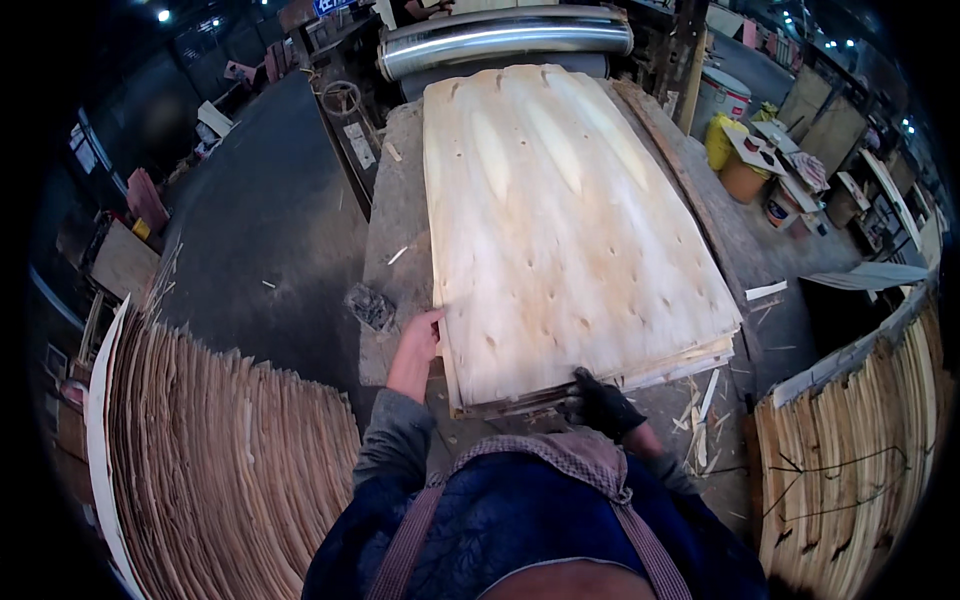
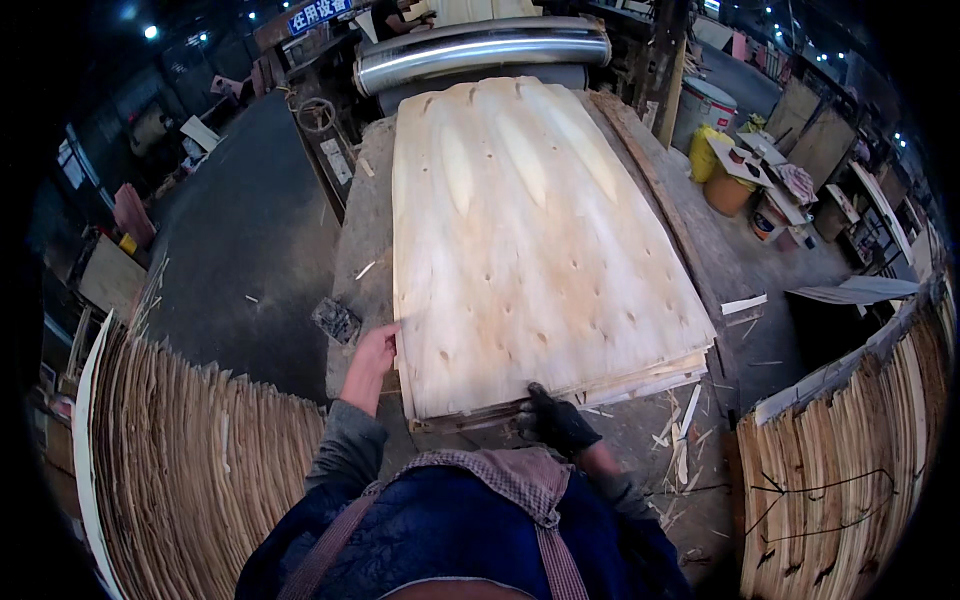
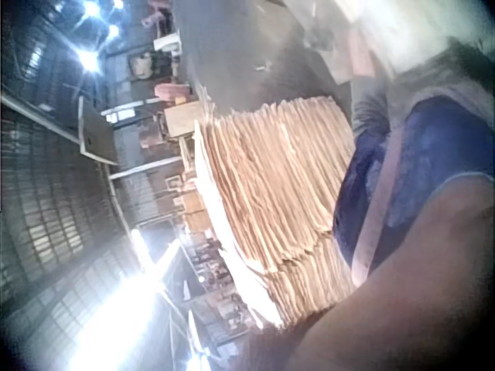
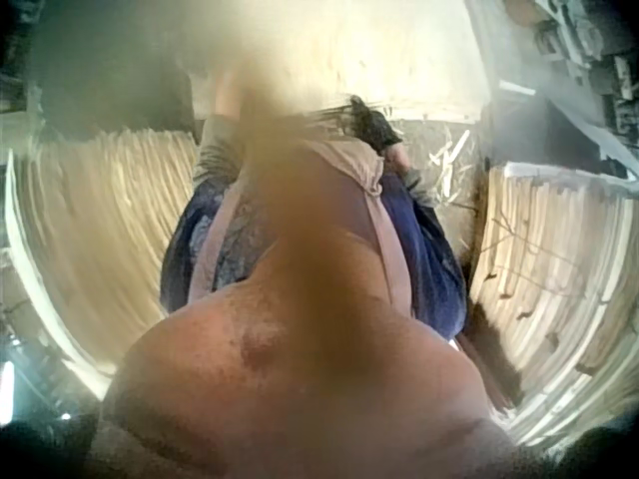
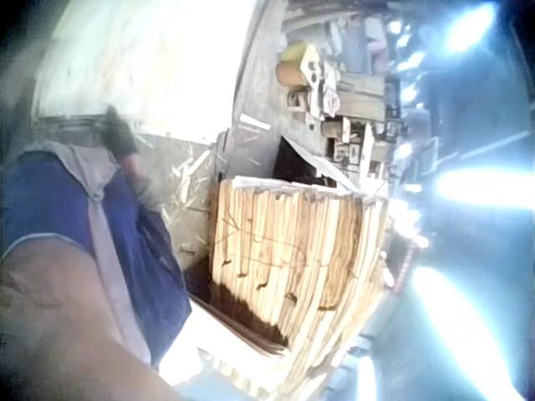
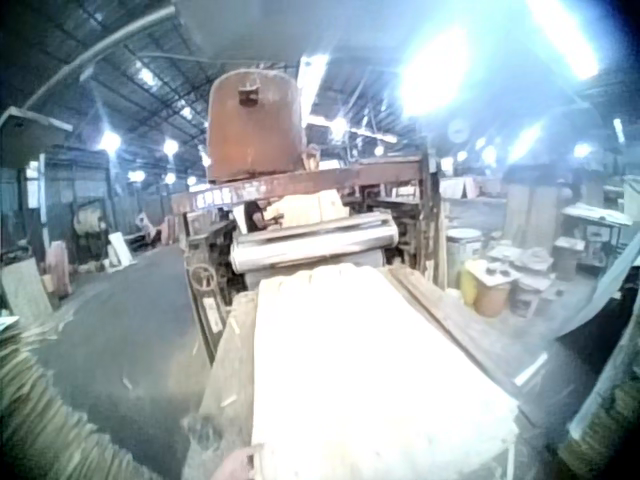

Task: The person lifts thin wood veneers from a stack, places them onto a machine's rollers one at a time, and smooths them by hand as they are fed through the machine.

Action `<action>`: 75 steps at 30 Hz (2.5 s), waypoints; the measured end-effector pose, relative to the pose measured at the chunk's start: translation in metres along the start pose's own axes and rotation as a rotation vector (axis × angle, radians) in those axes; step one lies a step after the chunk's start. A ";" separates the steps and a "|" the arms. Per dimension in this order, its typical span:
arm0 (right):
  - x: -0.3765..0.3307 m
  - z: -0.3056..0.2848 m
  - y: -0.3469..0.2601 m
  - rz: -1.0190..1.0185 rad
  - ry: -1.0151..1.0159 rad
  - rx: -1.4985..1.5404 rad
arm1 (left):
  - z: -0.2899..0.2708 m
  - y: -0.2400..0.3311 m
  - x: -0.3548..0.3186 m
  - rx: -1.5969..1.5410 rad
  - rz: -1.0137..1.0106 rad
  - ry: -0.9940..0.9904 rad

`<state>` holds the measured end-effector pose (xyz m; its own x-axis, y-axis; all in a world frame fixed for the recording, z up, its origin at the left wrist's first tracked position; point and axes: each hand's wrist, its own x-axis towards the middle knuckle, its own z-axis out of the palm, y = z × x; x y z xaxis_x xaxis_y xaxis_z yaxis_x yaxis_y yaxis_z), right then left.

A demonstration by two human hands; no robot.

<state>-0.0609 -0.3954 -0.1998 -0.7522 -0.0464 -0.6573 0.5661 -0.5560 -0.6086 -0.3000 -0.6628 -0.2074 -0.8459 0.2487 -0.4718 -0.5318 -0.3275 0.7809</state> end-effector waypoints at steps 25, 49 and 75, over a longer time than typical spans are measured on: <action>0.026 -0.032 -0.090 -0.132 -0.368 -0.006 | 0.103 -0.005 -0.027 0.719 0.616 0.106; 0.017 -0.047 -0.088 -0.027 -0.044 0.173 | 0.108 0.042 -0.023 -0.049 0.229 0.005; 0.150 0.053 -0.225 -0.263 -0.124 -0.112 | 0.087 0.105 0.135 0.808 0.398 0.263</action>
<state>-0.3189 -0.3211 -0.1385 -0.9093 -0.0182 -0.4158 0.3752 -0.4681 -0.8000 -0.4664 -0.5842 -0.1529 -0.9940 0.0081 -0.1089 -0.0959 0.4123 0.9060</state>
